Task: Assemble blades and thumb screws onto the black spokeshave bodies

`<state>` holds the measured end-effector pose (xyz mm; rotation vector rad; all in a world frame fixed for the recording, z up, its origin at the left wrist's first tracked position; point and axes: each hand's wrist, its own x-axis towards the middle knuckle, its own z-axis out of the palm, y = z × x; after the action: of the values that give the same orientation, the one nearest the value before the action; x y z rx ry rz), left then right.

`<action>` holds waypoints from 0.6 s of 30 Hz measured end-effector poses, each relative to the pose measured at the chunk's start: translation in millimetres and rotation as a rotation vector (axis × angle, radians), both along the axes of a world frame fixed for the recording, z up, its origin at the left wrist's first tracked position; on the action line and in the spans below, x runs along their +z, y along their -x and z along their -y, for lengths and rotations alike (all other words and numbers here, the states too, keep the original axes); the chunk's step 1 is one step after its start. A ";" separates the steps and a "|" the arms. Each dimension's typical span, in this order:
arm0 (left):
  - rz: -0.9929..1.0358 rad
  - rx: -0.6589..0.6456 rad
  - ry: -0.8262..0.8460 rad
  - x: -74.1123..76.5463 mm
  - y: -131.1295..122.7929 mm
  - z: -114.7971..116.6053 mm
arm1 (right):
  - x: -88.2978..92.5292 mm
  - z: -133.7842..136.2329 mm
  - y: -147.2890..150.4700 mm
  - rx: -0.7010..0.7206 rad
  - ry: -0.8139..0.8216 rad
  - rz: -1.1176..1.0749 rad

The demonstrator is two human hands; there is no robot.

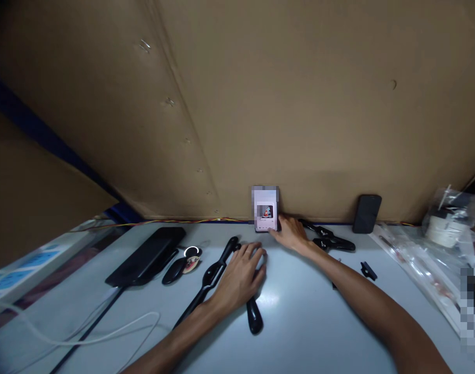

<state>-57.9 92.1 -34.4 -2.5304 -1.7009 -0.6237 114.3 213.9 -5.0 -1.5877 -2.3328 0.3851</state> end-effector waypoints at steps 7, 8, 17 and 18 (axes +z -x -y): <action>-0.002 0.005 -0.001 0.2 -0.6 0.1 | 0.0 0.4 0.0 -0.003 -0.009 0.001; -0.003 0.005 0.000 0.4 -0.8 0.1 | 0.0 0.5 0.0 -0.003 -0.009 0.001; 0.008 0.001 0.007 2.6 -0.7 0.7 | 3.3 3.4 0.6 -0.008 -0.012 -0.006; 0.012 0.000 0.007 2.6 -0.7 0.8 | 3.5 3.7 0.5 -0.008 -0.012 -0.006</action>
<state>-57.2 91.3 -31.9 -2.5364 -1.7105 -0.6351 113.8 210.2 -1.4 -1.5874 -2.3189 0.3731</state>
